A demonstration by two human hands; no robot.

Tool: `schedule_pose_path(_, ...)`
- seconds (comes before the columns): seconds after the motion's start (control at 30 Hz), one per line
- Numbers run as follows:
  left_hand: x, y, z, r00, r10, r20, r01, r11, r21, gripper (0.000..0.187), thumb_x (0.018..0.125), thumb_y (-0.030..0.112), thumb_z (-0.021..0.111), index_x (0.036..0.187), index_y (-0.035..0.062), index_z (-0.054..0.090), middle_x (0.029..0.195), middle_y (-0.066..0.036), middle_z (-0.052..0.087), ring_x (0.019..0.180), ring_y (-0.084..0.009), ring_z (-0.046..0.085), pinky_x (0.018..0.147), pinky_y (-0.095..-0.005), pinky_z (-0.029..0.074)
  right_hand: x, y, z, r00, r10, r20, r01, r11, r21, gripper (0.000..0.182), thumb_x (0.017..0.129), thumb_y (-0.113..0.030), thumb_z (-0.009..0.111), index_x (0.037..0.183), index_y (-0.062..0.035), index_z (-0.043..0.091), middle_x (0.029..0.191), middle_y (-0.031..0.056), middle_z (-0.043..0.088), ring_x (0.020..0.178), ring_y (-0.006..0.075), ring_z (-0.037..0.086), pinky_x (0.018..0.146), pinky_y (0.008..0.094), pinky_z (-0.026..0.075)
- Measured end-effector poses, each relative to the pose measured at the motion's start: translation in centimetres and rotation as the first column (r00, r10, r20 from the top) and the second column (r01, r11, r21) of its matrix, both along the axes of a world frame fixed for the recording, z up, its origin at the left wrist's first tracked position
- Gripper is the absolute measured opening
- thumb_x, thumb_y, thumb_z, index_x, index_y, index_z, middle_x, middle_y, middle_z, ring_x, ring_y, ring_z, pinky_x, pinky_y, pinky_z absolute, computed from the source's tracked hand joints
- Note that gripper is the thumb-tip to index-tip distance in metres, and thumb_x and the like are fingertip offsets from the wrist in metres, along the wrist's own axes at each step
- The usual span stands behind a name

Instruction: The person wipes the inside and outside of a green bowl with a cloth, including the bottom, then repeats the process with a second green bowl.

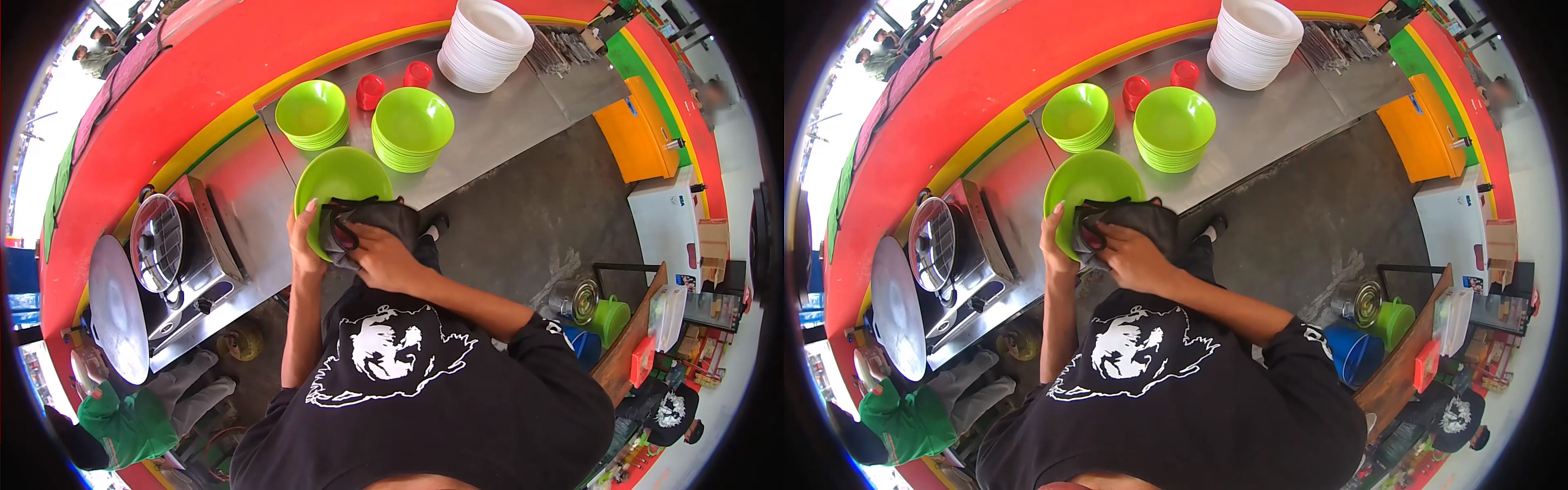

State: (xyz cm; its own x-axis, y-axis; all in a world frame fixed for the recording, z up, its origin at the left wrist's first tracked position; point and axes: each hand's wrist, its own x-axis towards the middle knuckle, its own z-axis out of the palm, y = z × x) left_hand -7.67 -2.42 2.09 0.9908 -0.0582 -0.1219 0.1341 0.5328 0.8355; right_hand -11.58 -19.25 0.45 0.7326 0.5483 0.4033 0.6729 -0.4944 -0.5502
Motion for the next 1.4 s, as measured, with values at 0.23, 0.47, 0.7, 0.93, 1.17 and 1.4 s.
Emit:
schedule_pose_path(0.23, -0.2, -0.9, 0.8, 0.99, 0.049, -0.132, -0.043, 0.998, 0.049, 0.047, 0.098, 0.034, 0.046, 0.122, -0.0033, 0.061, 0.111, -0.013, 0.068, 0.092, -0.02, 0.065, 0.081, -0.0307, 0.052, 2.2, -2.9, 0.2, 0.992, -0.039, 0.123, 0.071, 0.96, -0.272, 0.036, 0.065, -0.007, 0.07, 0.099, 0.0053, 0.068, 0.134, 0.0189, 0.058, 0.131, 0.0346, 0.051, 0.113, 0.0464, 0.038)
schedule_pose_path(0.47, 0.2, -0.3, 1.7, 0.993, -0.108, -0.042, 0.112, 0.988, 0.104, 0.045, 0.092, 0.027, 0.056, 0.125, -0.0031, 0.055, 0.109, -0.011, 0.065, 0.096, -0.0184, 0.062, 0.086, -0.0299, 0.048, -1.5, -0.1, -0.4, 0.986, 0.036, -0.161, -0.05, 0.995, -0.084, 0.065, 0.075, -0.032, 0.079, 0.124, 0.0032, 0.056, 0.13, 0.0252, 0.057, 0.127, 0.0393, 0.051, 0.109, 0.0449, 0.041)
schedule_pose_path(0.7, 0.3, -0.1, 0.0, 0.986, -0.021, -0.167, 0.025, 0.999, 0.02, 0.046, 0.094, 0.029, 0.054, 0.124, -0.0048, 0.056, 0.107, -0.013, 0.067, 0.092, -0.0197, 0.064, 0.081, -0.0304, 0.051, -0.6, -0.2, 0.1, 0.968, 0.12, -0.221, -0.126, 0.992, -0.012, 0.05, 0.077, -0.024, 0.074, 0.118, 0.001, 0.06, 0.114, 0.0197, 0.063, 0.111, 0.0364, 0.06, 0.099, 0.0452, 0.047)
schedule_pose_path(0.93, 0.7, 0.9, 3.2, 0.953, -0.261, -0.157, 0.267, 0.963, 0.022, 0.047, 0.099, 0.035, 0.043, 0.127, 0.0002, 0.058, 0.112, -0.01, 0.067, 0.097, -0.02, 0.065, 0.085, -0.0309, 0.051, 3.6, -4.6, -1.1, 0.973, 0.043, 0.227, -0.001, 0.983, -0.184, 0.03, 0.074, -0.005, 0.062, 0.103, -0.004, 0.071, 0.125, 0.0059, 0.067, 0.124, 0.0247, 0.058, 0.109, 0.04, 0.043)
schedule_pose_path(1.17, 0.9, 0.2, 2.9, 0.981, -0.021, -0.191, 0.099, 0.907, 0.409, 0.083, 0.099, 0.068, 0.026, 0.13, -0.0033, 0.056, 0.12, -0.017, 0.065, 0.106, -0.0272, 0.063, 0.095, -0.037, 0.049, 4.2, -5.4, 0.7, 0.978, 0.195, -0.08, -0.201, 0.977, -0.073, 0.035, 0.069, -0.004, 0.068, 0.104, -0.0053, 0.072, 0.107, 0.012, 0.071, 0.109, 0.0274, 0.066, 0.097, 0.0377, 0.051)
schedule_pose_path(1.4, 1.3, 2.0, 0.4, 0.979, -0.096, -0.179, 0.2, 0.607, 0.769, 0.081, 0.101, 0.068, 0.022, 0.1, -0.0043, 0.059, 0.086, -0.009, 0.058, 0.075, -0.0181, 0.047, 0.073, -0.0364, 0.044, 3.2, -6.7, 3.1, 0.594, 0.351, -0.724, 0.031, 0.889, 0.456, 0.034, 0.088, -0.014, 0.074, 0.118, -0.0007, 0.065, 0.101, 0.0056, 0.071, 0.09, 0.0157, 0.066, 0.084, 0.0304, 0.052)
